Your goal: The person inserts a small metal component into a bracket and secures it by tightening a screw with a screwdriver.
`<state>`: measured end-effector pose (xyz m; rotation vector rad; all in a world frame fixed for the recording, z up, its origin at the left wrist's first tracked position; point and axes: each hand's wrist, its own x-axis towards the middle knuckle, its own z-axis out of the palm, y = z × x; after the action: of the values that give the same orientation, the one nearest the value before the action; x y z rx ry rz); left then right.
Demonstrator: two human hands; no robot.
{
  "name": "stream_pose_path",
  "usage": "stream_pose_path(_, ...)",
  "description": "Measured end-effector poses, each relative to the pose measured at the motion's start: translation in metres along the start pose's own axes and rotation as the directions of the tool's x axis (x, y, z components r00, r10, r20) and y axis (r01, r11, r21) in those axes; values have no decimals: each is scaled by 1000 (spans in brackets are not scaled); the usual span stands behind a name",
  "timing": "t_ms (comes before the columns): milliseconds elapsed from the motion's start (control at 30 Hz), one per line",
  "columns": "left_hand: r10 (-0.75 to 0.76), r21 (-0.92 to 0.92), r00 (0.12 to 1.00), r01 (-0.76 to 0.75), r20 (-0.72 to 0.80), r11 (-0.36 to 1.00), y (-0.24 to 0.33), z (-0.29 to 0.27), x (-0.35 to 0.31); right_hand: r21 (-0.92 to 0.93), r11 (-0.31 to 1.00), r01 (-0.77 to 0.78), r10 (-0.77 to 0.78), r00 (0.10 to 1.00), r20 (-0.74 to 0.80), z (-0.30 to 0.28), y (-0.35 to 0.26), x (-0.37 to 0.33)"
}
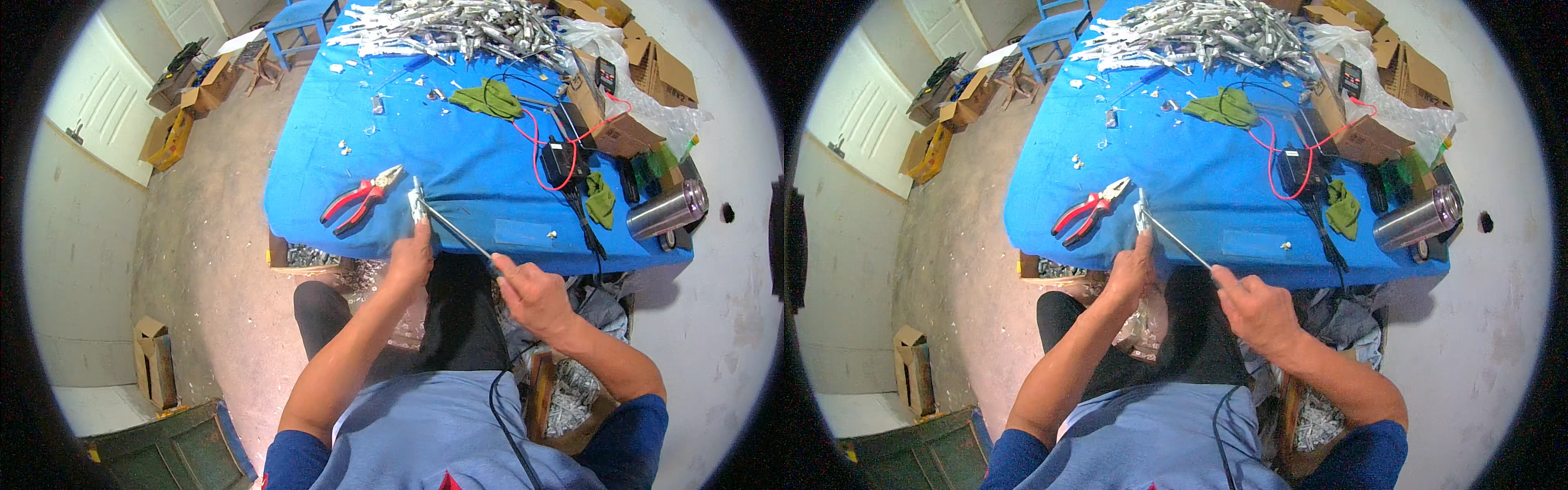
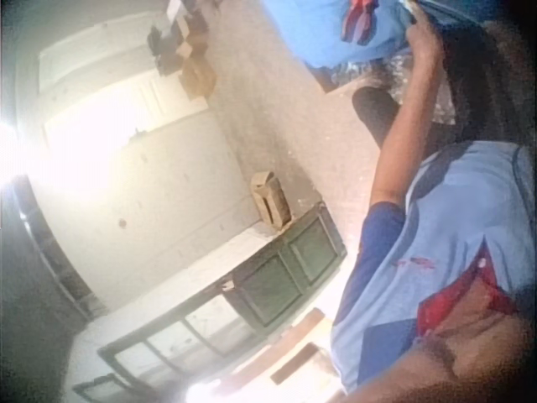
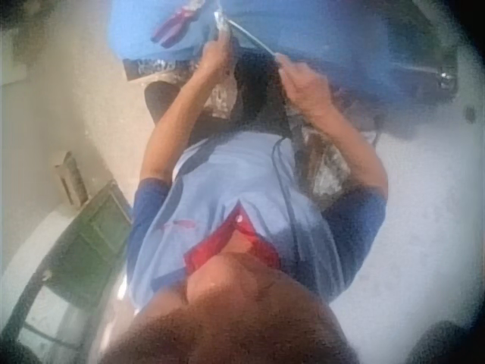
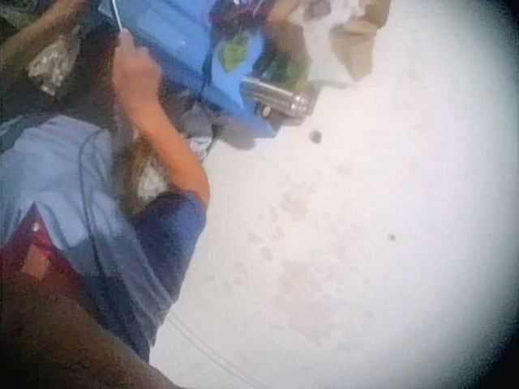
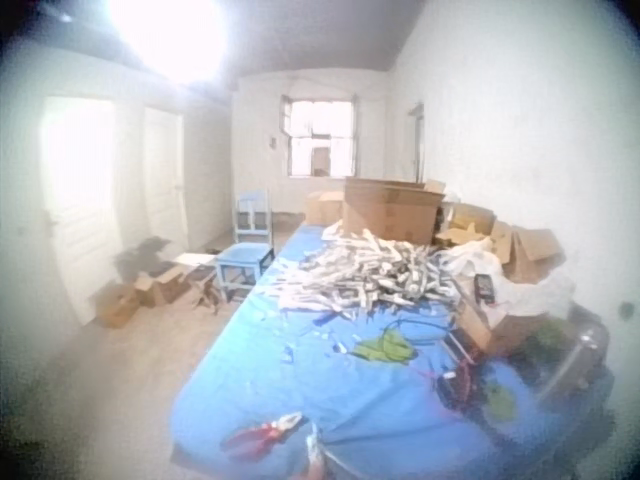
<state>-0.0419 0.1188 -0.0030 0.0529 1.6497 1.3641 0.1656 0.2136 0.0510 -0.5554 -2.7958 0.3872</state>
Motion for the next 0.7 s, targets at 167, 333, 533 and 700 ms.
stream_pose_path(167, 41, 65, 999, -40, -14, 997, -16, -7, 4, 616, 539, -574, 276, 812, 515, -37, 27, 27)
stream_pose_path(333, 115, 245, 993, -107, -17, 964, -13, -14, 1, 592, 460, -662, 262, 738, 622, -59, 25, 43)
stream_pose_path(533, 156, 341, 988, -150, 10, 928, -19, -22, 13, 594, 303, -745, 280, 666, 692, -53, 21, 51)
stream_pose_path(700, 208, 386, 977, -208, 40, 899, -25, -22, 10, 551, 313, -773, 280, 630, 725, -62, 33, 52)
